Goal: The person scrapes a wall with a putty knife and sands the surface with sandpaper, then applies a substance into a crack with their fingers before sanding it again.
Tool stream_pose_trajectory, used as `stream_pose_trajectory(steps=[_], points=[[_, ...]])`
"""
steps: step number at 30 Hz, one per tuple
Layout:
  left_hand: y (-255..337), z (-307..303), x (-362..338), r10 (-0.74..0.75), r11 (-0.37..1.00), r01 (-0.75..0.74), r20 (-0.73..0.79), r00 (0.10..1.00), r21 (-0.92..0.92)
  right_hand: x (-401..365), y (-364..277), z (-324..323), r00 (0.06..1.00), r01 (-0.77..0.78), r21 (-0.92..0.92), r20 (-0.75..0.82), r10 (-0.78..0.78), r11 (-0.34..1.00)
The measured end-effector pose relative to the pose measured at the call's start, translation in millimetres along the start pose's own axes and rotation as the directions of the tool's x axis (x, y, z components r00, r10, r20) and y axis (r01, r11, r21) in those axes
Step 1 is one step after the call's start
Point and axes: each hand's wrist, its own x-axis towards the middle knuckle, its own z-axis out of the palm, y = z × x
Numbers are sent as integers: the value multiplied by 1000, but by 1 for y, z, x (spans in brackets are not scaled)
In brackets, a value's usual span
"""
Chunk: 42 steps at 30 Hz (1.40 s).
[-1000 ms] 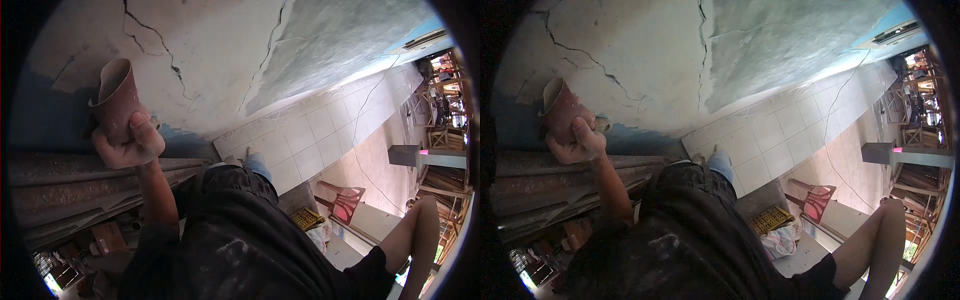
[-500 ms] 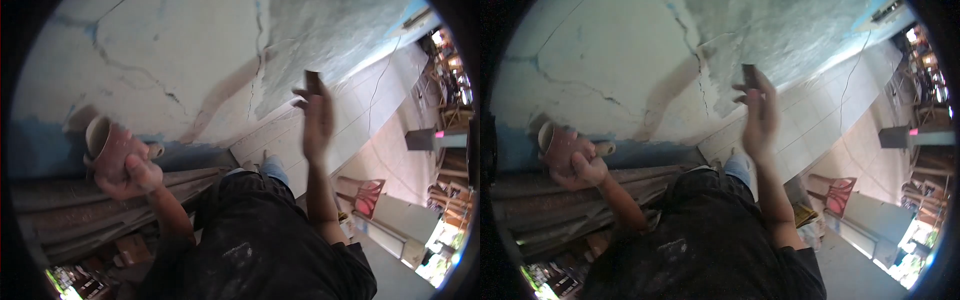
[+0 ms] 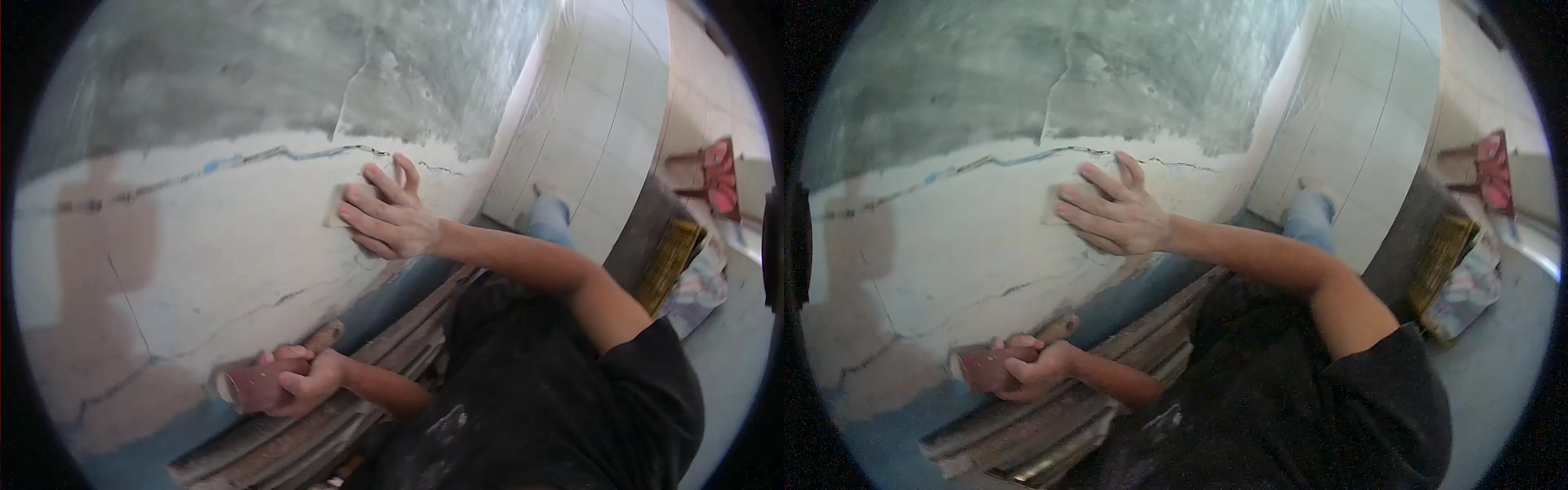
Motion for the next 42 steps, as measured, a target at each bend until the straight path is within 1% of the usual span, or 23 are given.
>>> stream_pose_trajectory(steps=[1,2,4,6,9,10,12,16,19,20,23,24,26,28,29,31,32,35,37,39,40,42], points=[[5,5,0,-12,1000,12,-5,1000,-11,-19,5,8,1000,-15,28,10,15,999],[9,8,0,-4,1000,4,-10,1000,1,-37,8,13,999,-18,17,47,17,1000],[14,15,-2,3,999,-2,-31,1000,35,-33,1,13,997,-63,68,54,59,996],[12,17,-3,15,999,-15,3,1000,47,-20,-4,10,995,-96,123,49,91,988],[16,16,-4,38,996,-40,23,999,81,12,-12,5,994,-110,134,27,107,985],[17,17,-4,44,995,-46,23,999,87,11,-10,11,997,-79,92,-15,81,993],[19,21,-4,56,993,-57,11,998,99,-10,-6,12,993,-114,92,5,114,989],[20,24,-5,55,994,-51,-41,998,95,-62,3,24,992,-124,85,22,122,989],[16,20,-3,68,992,-69,14,998,103,-17,-6,12,984,-181,112,9,181,977],[16,20,-4,71,992,-72,11,997,107,-1,-8,12,984,-176,93,-15,178,980],[16,21,-2,82,990,-82,5,997,111,6,-4,12,994,-102,62,-28,104,993],[17,21,-2,75,990,-75,3,997,116,-4,1,10,996,-85,38,4,85,996],[18,22,-4,59,994,-58,-7,998,96,-52,10,10,992,-112,-9,57,112,994],[16,20,-4,54,997,-54,-8,998,56,-64,14,10,987,-128,-37,98,131,991],[17,21,-6,57,996,-57,-6,998,75,-54,15,7,985,-144,-13,88,145,989],[18,21,-4,72,989,-76,36,997,129,-11,5,-1,975,-216,46,70,213,975],[20,19,-3,73,988,-78,43,996,136,10,7,-3,982,-186,46,23,185,981],[20,24,-3,72,992,-73,18,997,104,7,22,7,997,-49,-34,-55,47,998],[19,24,-4,67,997,-66,-17,998,51,-14,30,14,994,-73,-45,-83,70,996],[21,24,-5,49,997,-49,-12,999,54,-24,31,16,987,-131,-19,-96,129,991],[21,23,-5,43,997,-43,-4,999,57,-28,31,20,986,-110,-28,-131,106,994],[18,20,-4,44,998,-45,22,999,49,-27,30,15,971,-172,71,-159,181,983]])
